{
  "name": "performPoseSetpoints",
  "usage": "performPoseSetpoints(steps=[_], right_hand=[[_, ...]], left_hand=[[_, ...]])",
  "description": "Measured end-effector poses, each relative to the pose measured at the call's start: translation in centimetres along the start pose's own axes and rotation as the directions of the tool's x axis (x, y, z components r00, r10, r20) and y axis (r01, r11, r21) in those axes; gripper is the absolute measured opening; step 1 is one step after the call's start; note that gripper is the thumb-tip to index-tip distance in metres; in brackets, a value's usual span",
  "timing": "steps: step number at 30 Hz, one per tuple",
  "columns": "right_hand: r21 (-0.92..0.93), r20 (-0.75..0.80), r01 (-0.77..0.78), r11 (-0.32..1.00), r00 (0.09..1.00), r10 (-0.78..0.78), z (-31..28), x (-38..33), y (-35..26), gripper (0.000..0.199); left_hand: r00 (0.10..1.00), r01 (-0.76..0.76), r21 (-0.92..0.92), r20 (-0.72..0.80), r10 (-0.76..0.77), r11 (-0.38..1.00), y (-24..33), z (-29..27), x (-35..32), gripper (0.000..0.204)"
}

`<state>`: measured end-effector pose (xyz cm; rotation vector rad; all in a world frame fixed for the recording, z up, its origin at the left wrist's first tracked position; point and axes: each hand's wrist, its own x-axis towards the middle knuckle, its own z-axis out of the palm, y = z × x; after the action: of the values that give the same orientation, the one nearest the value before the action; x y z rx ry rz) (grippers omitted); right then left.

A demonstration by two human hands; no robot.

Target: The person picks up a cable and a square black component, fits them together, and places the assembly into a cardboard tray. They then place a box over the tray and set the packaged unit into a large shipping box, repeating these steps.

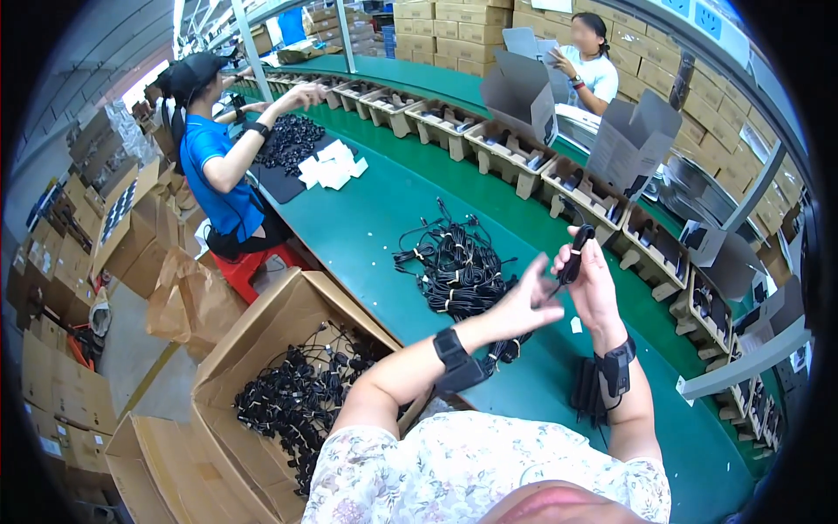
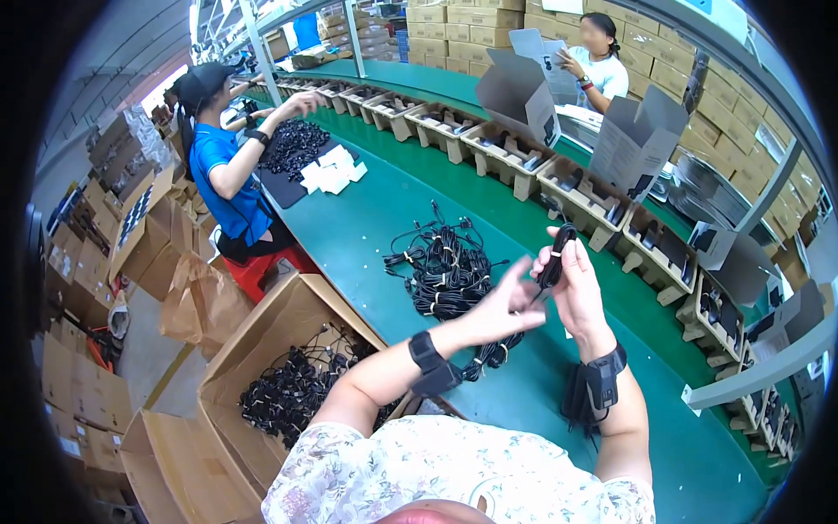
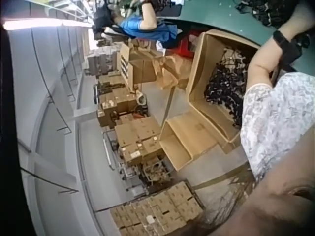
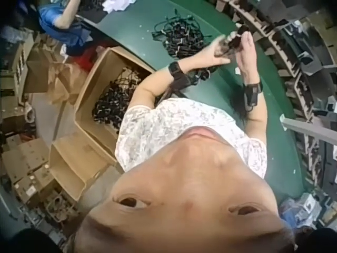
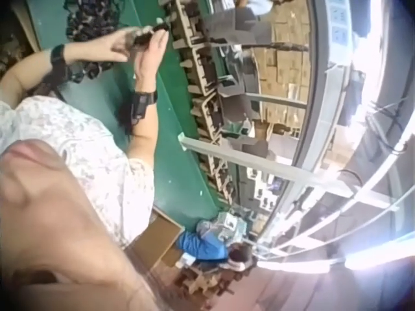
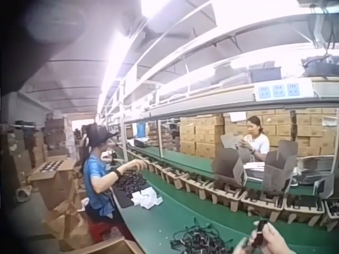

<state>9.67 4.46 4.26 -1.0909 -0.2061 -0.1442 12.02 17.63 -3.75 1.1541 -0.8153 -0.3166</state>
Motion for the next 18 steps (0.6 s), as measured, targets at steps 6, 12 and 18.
performPoseSetpoints(steps=[6, 12, 18], right_hand=[[0.025, 0.192, -0.105, 0.994, 0.976, 0.098, -5.2, -2.0, -2.7, 0.030], [-0.848, 0.474, 0.512, 0.135, 0.848, -0.238, -5.2, -5.3, -0.8, 0.019], [-0.985, 0.037, 0.033, 0.167, 0.999, 0.018, -6.8, -4.0, -2.9, 0.033]], left_hand=[[0.857, 0.442, 0.023, 0.287, -0.429, 0.897, -0.1, -0.1, -0.7, 0.022], [0.858, 0.475, 0.047, 0.195, -0.474, 0.879, -1.4, 0.2, 0.8, 0.020], [0.977, 0.207, 0.309, -0.108, -0.182, 0.928, -2.7, -0.4, 1.5, 0.021]])
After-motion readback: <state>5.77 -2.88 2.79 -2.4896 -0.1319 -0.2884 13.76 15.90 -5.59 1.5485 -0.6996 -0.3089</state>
